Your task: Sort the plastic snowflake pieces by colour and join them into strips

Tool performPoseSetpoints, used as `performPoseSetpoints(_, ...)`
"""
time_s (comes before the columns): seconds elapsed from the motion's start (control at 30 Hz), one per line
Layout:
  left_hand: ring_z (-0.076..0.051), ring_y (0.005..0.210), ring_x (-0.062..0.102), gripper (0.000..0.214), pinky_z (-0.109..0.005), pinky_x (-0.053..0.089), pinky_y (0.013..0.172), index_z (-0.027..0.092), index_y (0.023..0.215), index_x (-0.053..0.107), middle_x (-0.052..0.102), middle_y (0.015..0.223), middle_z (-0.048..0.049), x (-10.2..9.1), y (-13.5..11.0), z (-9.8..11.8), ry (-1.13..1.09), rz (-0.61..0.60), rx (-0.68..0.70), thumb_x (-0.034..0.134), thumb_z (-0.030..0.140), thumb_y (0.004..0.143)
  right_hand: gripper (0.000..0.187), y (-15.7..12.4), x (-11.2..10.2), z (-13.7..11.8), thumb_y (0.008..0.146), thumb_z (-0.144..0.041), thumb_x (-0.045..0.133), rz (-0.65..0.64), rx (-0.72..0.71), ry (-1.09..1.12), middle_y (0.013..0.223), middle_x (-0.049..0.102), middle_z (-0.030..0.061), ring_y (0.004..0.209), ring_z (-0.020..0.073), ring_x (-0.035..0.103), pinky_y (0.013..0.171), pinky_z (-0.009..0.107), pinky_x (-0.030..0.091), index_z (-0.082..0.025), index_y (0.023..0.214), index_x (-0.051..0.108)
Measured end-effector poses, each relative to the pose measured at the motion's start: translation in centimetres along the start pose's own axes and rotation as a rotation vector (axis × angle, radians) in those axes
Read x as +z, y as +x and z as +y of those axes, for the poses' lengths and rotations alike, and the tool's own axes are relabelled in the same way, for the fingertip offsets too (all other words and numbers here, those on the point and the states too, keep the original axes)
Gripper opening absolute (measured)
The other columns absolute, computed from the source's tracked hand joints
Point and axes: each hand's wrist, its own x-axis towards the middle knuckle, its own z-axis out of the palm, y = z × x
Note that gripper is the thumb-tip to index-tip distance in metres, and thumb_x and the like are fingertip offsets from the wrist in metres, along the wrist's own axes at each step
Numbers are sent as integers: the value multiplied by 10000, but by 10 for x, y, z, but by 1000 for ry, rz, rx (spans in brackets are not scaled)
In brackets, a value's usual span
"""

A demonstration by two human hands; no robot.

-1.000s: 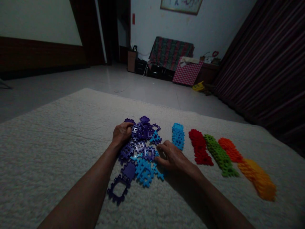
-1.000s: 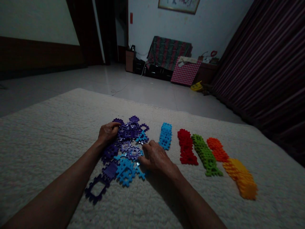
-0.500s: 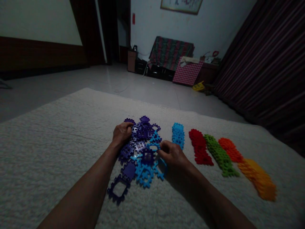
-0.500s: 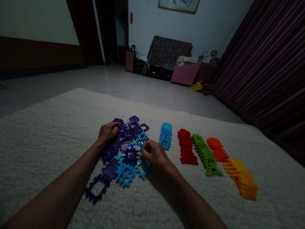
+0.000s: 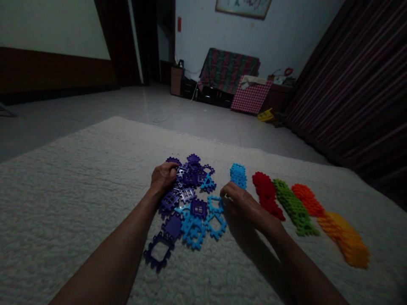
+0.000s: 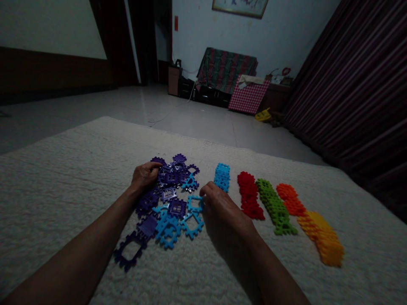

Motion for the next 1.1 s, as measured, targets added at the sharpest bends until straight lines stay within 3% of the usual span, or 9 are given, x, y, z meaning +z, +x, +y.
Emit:
performPoseSetpoints(0.13, -179, 1031, 690, 378, -265, 504, 979, 237, 1058, 763, 750, 1109, -7, 0, 0, 0, 4, -6, 4, 458, 216, 835, 246, 3, -8, -3, 805, -99, 524, -96, -47, 78, 1059, 597, 78, 964, 195, 578, 861, 340, 478, -203, 1026, 555)
performPoseSetpoints(0.3, -190, 1038, 689, 371, -287, 512, 975, 243, 1055, 763, 751, 1107, -8, -1, -2, 1, 4, 1, 5, 465, 216, 836, 339, 1, -3, -12, 756, -77, 537, -192, -63, 116, 1156, 591, 69, 1070, 200, 559, 958, 356, 466, -223, 1061, 565)
performPoseSetpoints(0.5, -174, 1033, 689, 360, -285, 515, 972, 259, 1043, 761, 751, 1105, 9, -1, -2, 1, -5, 6, -2, 467, 210, 840, 315, -1, 6, -8, 752, -65, 539, -164, -41, 120, 1096, 587, 61, 1032, 182, 558, 928, 331, 470, -216, 1027, 569)
performPoseSetpoints(0.6, -184, 1027, 692, 361, -290, 518, 967, 256, 1038, 762, 750, 1108, 2, -1, -2, 1, -6, -1, 5, 461, 219, 843, 331, -4, 7, 1, 784, -98, 548, -48, -58, 125, 1128, 584, 69, 1054, 191, 567, 930, 351, 480, -221, 1091, 552)
performPoseSetpoints(0.77, -204, 1027, 695, 367, -303, 524, 960, 259, 1045, 765, 749, 1117, -1, -1, -2, 0, 1, 1, -8, 464, 239, 836, 339, -23, 12, 14, 821, -144, 542, 522, 79, -93, 1249, 537, 144, 1213, 292, 500, 1020, 500, 434, -206, 1155, 557)
performPoseSetpoints(0.83, -205, 1024, 697, 369, -298, 526, 956, 270, 1042, 767, 749, 1117, 7, 0, -2, 0, -3, 1, -3, 462, 245, 837, 361, -33, 17, 17, 815, -116, 517, 665, 159, -181, 1253, 532, 149, 1224, 304, 483, 1032, 529, 414, -205, 1163, 554)
performPoseSetpoints(1.1, -212, 1026, 697, 383, -289, 522, 954, 249, 1041, 768, 748, 1122, -12, 1, -2, -2, 7, -5, -2, 448, 259, 832, 418, -43, 24, 25, 740, -46, 510, 501, 206, -377, 1255, 568, 128, 1238, 311, 459, 1059, 557, 316, -197, 1126, 569)
